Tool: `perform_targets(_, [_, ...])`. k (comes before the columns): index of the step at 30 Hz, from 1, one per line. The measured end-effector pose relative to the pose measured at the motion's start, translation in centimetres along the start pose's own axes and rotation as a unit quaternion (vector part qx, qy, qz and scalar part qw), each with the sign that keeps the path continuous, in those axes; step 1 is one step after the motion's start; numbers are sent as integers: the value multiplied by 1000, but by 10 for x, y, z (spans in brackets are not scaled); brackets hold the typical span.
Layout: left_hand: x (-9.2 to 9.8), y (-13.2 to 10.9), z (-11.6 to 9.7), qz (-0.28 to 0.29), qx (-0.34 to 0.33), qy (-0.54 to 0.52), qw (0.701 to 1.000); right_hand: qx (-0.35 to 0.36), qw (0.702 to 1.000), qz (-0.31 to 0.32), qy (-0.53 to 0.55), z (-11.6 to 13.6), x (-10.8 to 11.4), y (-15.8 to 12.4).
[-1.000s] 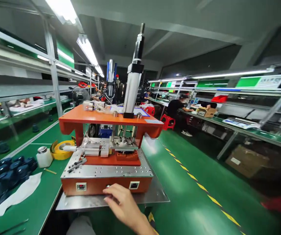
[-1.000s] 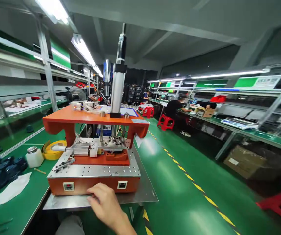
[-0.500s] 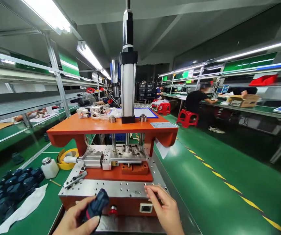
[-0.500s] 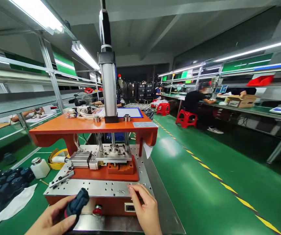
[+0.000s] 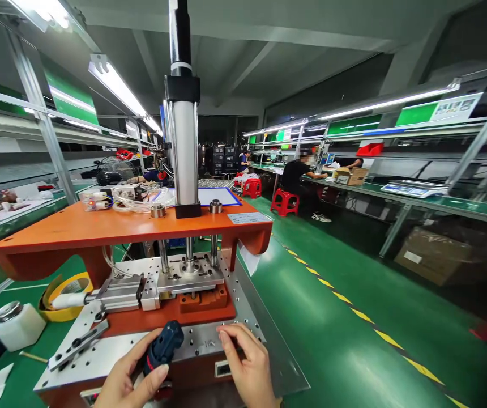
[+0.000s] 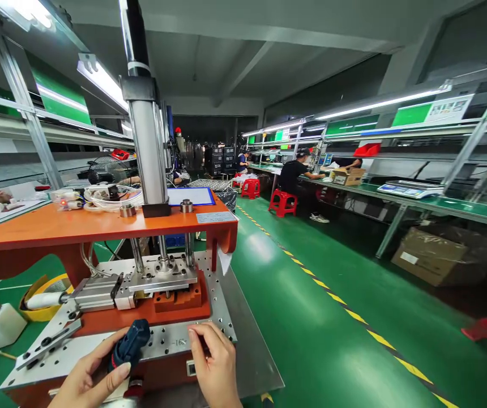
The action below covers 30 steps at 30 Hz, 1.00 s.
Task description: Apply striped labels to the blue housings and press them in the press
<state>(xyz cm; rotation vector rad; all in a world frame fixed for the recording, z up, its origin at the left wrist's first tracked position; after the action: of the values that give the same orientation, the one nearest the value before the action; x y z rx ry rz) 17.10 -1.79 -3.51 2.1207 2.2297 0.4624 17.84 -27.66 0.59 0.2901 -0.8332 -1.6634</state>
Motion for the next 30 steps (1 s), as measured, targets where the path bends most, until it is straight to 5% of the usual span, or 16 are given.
perform_targets(30, [-1, -2, -5, -4, -19, 18, 1000, 11, 997, -33, -67, 13, -2, 4])
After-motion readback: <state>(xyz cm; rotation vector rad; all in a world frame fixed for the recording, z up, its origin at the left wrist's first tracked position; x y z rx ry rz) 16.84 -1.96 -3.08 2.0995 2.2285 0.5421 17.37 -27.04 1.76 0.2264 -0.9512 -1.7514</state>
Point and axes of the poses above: each hand's wrist, its own y-axis towards the middle knuckle, its own x-axis out of the back of the hand, z = x × y, the point moved 10 cm from there along y, towards the middle knuckle, and after that the axes turned 6 degrees about -x, right-handed, at the moved point
